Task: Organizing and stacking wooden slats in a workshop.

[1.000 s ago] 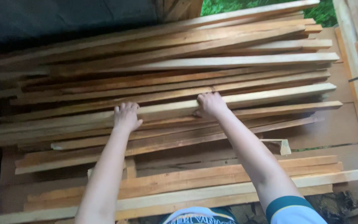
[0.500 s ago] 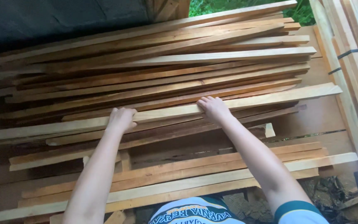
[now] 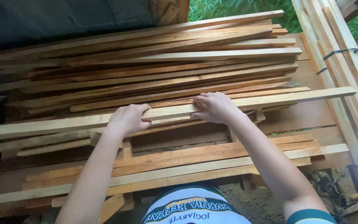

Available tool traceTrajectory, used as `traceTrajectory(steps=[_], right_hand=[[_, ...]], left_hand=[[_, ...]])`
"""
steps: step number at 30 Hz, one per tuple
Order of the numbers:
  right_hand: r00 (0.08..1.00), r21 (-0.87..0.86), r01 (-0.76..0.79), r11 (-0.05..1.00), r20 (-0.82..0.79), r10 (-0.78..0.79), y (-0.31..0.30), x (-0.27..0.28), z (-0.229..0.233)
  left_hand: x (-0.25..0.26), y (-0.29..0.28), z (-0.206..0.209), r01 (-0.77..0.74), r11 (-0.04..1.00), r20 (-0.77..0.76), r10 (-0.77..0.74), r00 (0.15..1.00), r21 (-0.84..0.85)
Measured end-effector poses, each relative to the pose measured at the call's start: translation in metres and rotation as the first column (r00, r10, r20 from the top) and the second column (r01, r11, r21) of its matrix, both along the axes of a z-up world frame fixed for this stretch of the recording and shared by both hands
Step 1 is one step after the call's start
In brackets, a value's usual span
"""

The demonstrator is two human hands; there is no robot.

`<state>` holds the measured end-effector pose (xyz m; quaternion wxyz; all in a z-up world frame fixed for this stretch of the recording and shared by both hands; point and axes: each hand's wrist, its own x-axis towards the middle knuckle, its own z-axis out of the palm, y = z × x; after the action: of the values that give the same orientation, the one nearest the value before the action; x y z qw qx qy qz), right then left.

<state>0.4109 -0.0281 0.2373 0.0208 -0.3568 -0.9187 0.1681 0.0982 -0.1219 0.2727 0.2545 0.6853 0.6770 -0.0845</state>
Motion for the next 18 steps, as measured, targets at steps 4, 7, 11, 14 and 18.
traceTrajectory(steps=[4,7,11,14,18], right_hand=[[0.997,-0.019,0.02,1.0,-0.079,-0.021,-0.032,0.004,0.037],[0.977,0.11,0.011,0.994,-0.212,0.012,-0.062,0.018,0.032],[0.981,-0.037,0.02,0.999,-0.191,-0.026,-0.094,0.034,-0.037],[0.985,-0.128,0.045,0.991,-0.16,-0.065,-0.124,0.042,-0.099],[0.984,-0.231,0.125,0.965,-0.092,-0.15,-0.156,0.042,-0.149]], left_hand=[[0.01,-0.033,0.05,-0.018,1.0,-0.007,0.018,1.0,-0.004],[0.018,-0.066,0.063,-0.045,0.998,0.016,0.046,0.999,-0.053],[0.028,-0.101,0.028,-0.078,0.981,0.208,0.115,0.971,-0.178],[0.033,-0.128,-0.027,-0.14,0.957,0.273,0.21,0.939,-0.254],[0.031,-0.154,-0.137,-0.122,0.987,0.337,0.152,0.929,-0.107]])
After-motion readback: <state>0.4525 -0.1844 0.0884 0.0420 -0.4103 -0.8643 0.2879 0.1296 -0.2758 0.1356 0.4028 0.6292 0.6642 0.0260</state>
